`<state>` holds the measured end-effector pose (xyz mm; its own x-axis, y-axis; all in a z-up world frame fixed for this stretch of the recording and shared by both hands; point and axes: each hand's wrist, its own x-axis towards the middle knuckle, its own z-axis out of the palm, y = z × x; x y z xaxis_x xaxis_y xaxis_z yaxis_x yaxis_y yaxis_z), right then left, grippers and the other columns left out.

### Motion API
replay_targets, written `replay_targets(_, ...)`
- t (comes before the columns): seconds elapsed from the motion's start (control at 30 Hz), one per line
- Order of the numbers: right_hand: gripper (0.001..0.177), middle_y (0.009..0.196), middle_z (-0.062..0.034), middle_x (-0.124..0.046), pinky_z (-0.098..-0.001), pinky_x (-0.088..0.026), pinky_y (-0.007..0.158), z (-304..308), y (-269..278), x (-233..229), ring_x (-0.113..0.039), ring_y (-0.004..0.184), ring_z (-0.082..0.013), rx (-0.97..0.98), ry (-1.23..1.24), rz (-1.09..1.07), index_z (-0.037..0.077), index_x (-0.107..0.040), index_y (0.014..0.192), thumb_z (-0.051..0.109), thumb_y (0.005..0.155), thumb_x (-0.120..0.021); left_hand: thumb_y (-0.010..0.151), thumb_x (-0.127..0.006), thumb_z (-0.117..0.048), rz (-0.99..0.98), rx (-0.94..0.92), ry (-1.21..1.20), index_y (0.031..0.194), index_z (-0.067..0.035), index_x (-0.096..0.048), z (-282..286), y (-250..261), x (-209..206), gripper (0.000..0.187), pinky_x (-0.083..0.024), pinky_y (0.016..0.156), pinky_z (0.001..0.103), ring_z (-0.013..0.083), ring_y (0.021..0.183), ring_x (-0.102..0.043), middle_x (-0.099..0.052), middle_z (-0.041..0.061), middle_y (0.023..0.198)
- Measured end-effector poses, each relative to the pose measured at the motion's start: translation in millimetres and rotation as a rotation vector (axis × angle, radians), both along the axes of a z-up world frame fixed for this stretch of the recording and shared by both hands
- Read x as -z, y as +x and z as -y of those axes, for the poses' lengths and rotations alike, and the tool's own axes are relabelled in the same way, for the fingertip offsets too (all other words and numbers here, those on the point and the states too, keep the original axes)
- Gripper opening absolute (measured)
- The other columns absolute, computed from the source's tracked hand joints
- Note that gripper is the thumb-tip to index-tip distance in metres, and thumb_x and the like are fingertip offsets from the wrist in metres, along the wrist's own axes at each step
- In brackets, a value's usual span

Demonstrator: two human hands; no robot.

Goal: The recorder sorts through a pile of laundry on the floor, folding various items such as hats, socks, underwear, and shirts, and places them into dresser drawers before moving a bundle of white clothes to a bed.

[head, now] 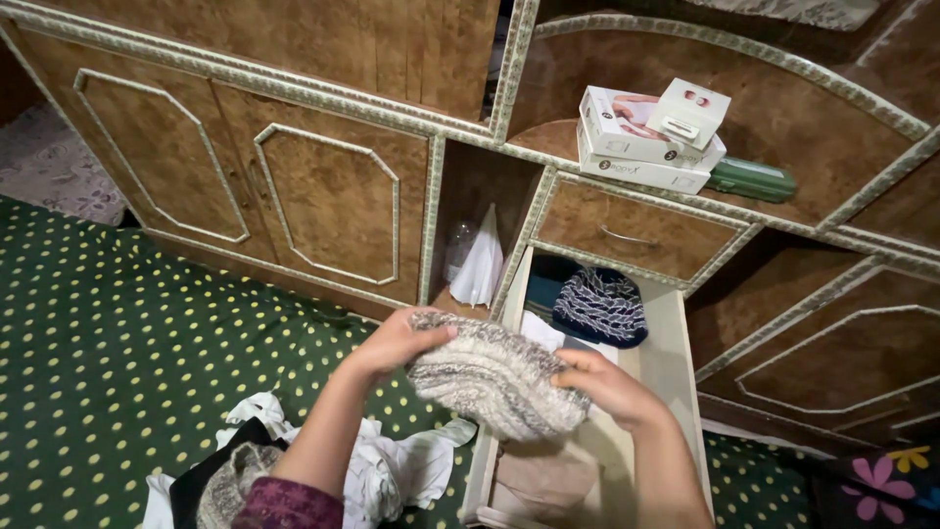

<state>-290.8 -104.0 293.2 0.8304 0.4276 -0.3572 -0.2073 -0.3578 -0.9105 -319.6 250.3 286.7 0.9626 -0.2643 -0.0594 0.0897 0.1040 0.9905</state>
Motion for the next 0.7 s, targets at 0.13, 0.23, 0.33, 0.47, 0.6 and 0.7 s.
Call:
replay_targets(0.13,0.045,0.120,-0.0125,-0.074,-0.0349,-0.044,0.103,16,19,18,-0.063,0.113,-0.0216,0.050,0.099,-0.050,-0.002,-0.071,0.128,0.014,0.085,-0.072,0.092,-0.073,-0.017,-0.099,-0.139,-0.090,0.116,0.003,-0.073,7,14,22,0.031,-0.058,0.078,0.032,0.0150,0.087,-0.070,-0.077,0.010,0.100)
replay_targets(0.23,0.049,0.126,-0.0174,-0.071,-0.0417,-0.044,0.107,15,14,24,-0.061,0.119,-0.0271,0.261,0.451,-0.216,-0.005,-0.064,0.131,0.022,0.091,-0.068,0.095,-0.069,-0.015,-0.149,-0.173,-0.266,0.115,0.005,-0.072,14,20,31,0.029,-0.059,0.077,0.033,0.0175,0.086,-0.071,-0.077,0.011,0.099)
replay_targets(0.33,0.062,0.132,-0.0187,-0.067,-0.0477,-0.044,0.107,-9,-13,7,-0.060,0.125,-0.0310,0.277,0.947,-0.340,-0.003,-0.053,0.136,0.037,0.090,-0.063,0.096,-0.066,-0.016,-0.205,-0.206,-0.373,0.116,0.003,-0.071,21,13,18,0.029,-0.060,0.079,0.034,0.0188,0.087,-0.073,-0.078,0.012,0.100)
replay_targets(0.47,0.055,0.133,-0.0121,-0.066,-0.0480,-0.050,0.105,-26,-21,32,-0.063,0.123,-0.0273,0.308,0.964,-0.163,0.006,-0.046,0.138,0.019,0.089,-0.065,0.096,-0.065,-0.016,-0.283,-0.259,-0.390,0.115,0.003,-0.071,32,14,20,0.028,-0.061,0.079,0.034,0.0184,0.086,-0.075,-0.078,0.012,0.100)
replay_targets(0.6,0.055,0.127,-0.0127,-0.067,-0.0437,-0.053,0.097,-24,-8,47,-0.067,0.113,-0.0248,0.484,0.534,-0.059,0.005,-0.050,0.138,0.007,0.086,-0.070,0.096,-0.067,-0.013,-0.172,-0.289,-0.350,0.113,0.003,-0.071,32,29,53,0.023,-0.059,0.077,0.035,0.0180,0.083,-0.072,-0.076,0.012,0.098)
replay_targets(0.7,0.045,0.123,-0.0153,-0.071,-0.0386,-0.056,0.095,-12,1,46,-0.070,0.108,-0.0231,0.405,0.551,0.031,-0.004,-0.059,0.132,0.005,0.090,-0.072,0.096,-0.069,-0.008,-0.073,-0.309,-0.214,0.114,0.004,-0.072,25,34,62,0.022,-0.059,0.077,0.032,0.0176,0.085,-0.071,-0.076,0.013,0.100)
